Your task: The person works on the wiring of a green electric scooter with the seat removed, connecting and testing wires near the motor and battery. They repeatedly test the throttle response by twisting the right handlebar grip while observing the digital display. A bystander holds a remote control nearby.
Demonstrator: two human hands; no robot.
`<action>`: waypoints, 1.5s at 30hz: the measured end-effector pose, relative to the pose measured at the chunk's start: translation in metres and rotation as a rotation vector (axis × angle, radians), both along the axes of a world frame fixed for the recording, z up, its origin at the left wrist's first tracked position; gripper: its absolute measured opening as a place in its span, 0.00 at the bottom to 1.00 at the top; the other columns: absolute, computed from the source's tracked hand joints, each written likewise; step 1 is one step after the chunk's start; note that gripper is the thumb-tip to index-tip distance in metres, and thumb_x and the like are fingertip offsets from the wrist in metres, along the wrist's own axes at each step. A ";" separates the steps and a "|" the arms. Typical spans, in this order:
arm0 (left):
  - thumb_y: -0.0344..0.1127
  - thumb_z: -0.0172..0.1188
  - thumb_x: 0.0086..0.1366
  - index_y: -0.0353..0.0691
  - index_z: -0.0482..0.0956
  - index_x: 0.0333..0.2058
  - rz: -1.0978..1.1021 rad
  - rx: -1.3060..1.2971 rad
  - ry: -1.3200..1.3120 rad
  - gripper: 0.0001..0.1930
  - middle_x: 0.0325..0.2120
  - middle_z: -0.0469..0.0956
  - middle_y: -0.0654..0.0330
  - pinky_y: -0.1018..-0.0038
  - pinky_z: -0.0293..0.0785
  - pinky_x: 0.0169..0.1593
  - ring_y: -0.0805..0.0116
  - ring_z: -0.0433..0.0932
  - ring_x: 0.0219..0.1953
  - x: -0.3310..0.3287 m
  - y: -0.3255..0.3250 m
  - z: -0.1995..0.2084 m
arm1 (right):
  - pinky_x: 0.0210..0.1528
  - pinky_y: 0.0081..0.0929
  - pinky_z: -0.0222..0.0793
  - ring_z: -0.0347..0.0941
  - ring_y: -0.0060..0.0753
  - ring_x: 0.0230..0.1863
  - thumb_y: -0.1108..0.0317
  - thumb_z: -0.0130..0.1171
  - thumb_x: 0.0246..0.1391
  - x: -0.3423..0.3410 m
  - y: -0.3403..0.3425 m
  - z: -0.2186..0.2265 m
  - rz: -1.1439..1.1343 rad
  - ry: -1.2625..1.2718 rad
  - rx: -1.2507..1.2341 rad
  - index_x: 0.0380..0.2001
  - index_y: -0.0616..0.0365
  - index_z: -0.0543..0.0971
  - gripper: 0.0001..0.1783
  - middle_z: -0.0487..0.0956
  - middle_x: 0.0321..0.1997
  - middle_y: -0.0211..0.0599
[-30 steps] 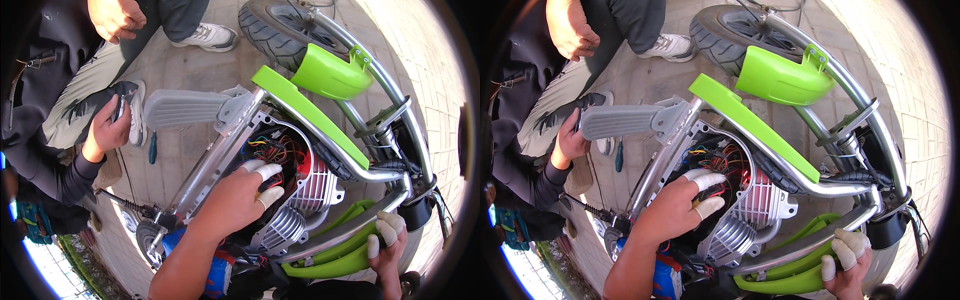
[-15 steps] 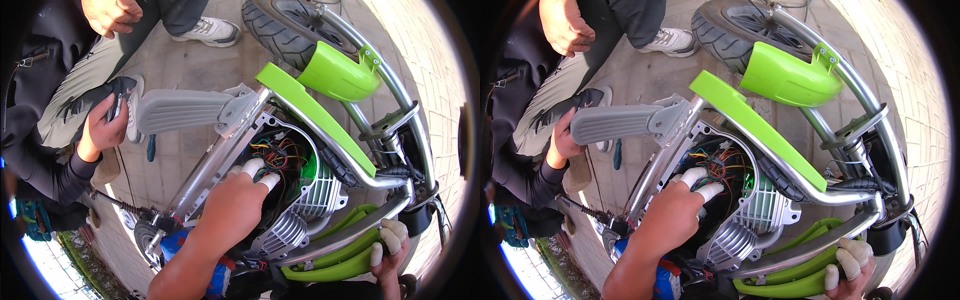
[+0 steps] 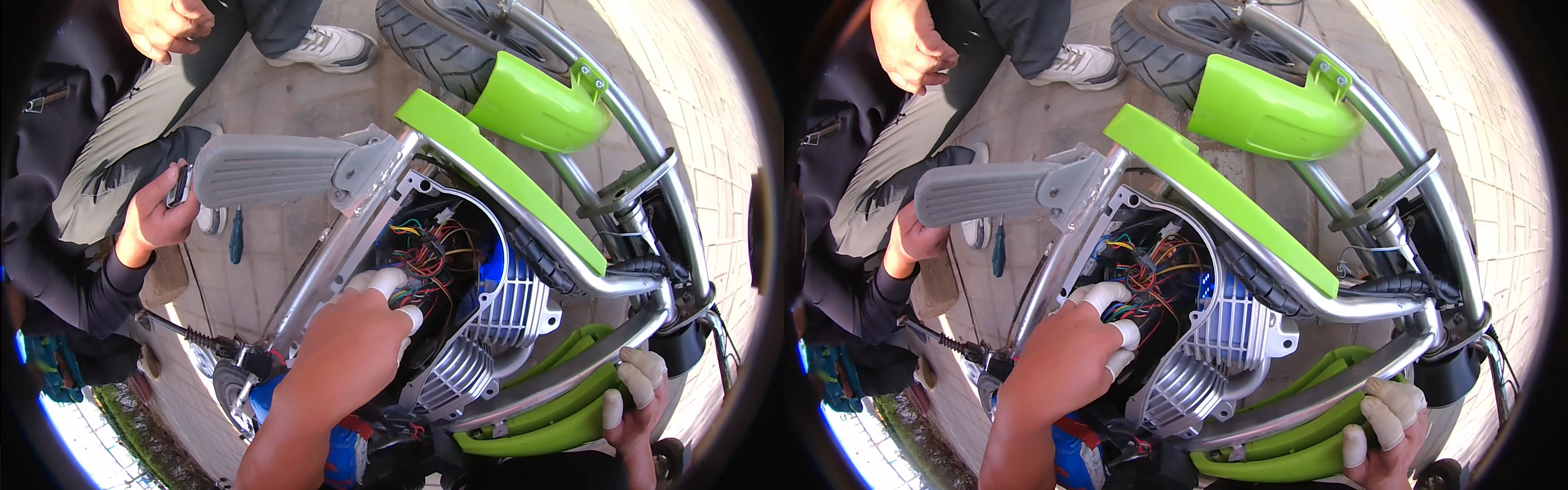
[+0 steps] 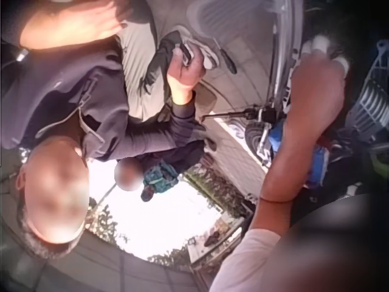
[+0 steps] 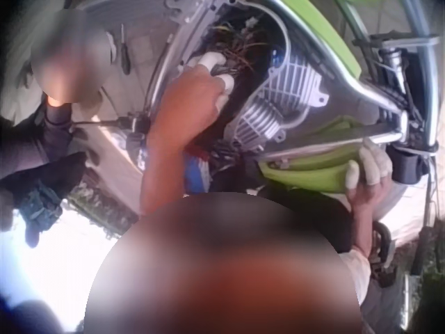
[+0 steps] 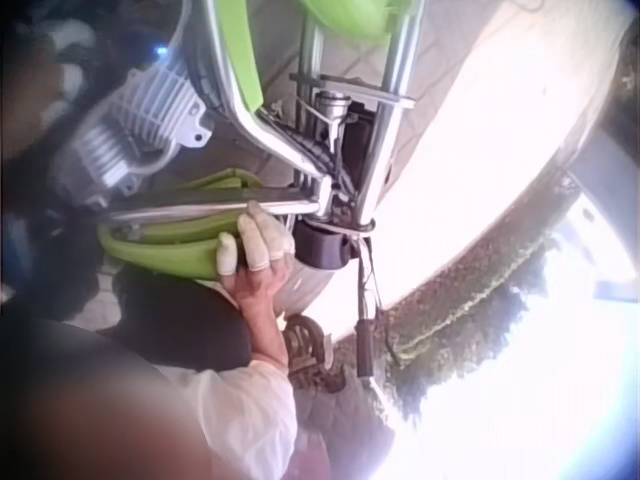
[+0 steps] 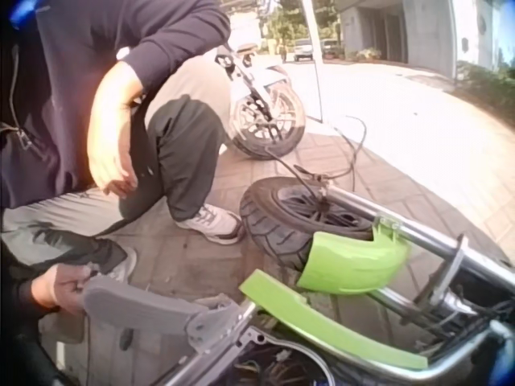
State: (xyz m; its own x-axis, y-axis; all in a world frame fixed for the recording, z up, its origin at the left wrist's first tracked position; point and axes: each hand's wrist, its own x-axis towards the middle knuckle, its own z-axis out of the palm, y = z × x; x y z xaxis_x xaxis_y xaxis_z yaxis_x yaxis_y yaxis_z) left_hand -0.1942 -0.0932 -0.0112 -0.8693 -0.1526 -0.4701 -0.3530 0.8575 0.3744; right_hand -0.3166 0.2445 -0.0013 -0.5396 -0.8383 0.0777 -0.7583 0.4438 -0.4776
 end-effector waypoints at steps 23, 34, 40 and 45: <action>0.24 0.61 0.50 0.34 0.76 0.30 -0.032 0.502 0.119 0.07 0.42 0.77 0.53 0.62 0.72 0.53 0.47 0.75 0.49 0.012 -0.020 0.011 | 0.44 0.45 0.67 0.72 0.48 0.38 0.60 0.54 0.61 0.001 -0.001 0.001 -0.007 0.009 0.058 0.48 0.57 0.71 0.17 0.76 0.47 0.51; 0.29 0.67 0.51 0.38 0.78 0.33 0.021 0.271 0.053 0.09 0.32 0.78 0.54 0.61 0.69 0.50 0.48 0.75 0.45 0.008 -0.012 0.002 | 0.42 0.41 0.68 0.75 0.47 0.38 0.62 0.58 0.56 -0.001 0.001 -0.003 -0.026 0.034 0.040 0.45 0.56 0.72 0.16 0.78 0.45 0.48; 0.33 0.68 0.51 0.40 0.80 0.37 -0.087 0.015 0.033 0.13 0.31 0.76 0.56 0.59 0.68 0.47 0.52 0.74 0.44 0.005 0.002 0.001 | 0.43 0.41 0.68 0.75 0.46 0.39 0.63 0.58 0.55 -0.004 -0.004 -0.001 0.018 0.028 0.087 0.45 0.58 0.72 0.17 0.78 0.46 0.47; 0.30 0.62 0.50 0.41 0.82 0.35 -0.098 -0.142 0.028 0.11 0.31 0.73 0.57 0.59 0.68 0.45 0.52 0.73 0.42 0.002 0.011 0.000 | 0.42 0.41 0.67 0.74 0.44 0.38 0.62 0.57 0.57 -0.006 0.003 -0.001 0.055 0.004 0.058 0.46 0.58 0.71 0.17 0.77 0.46 0.46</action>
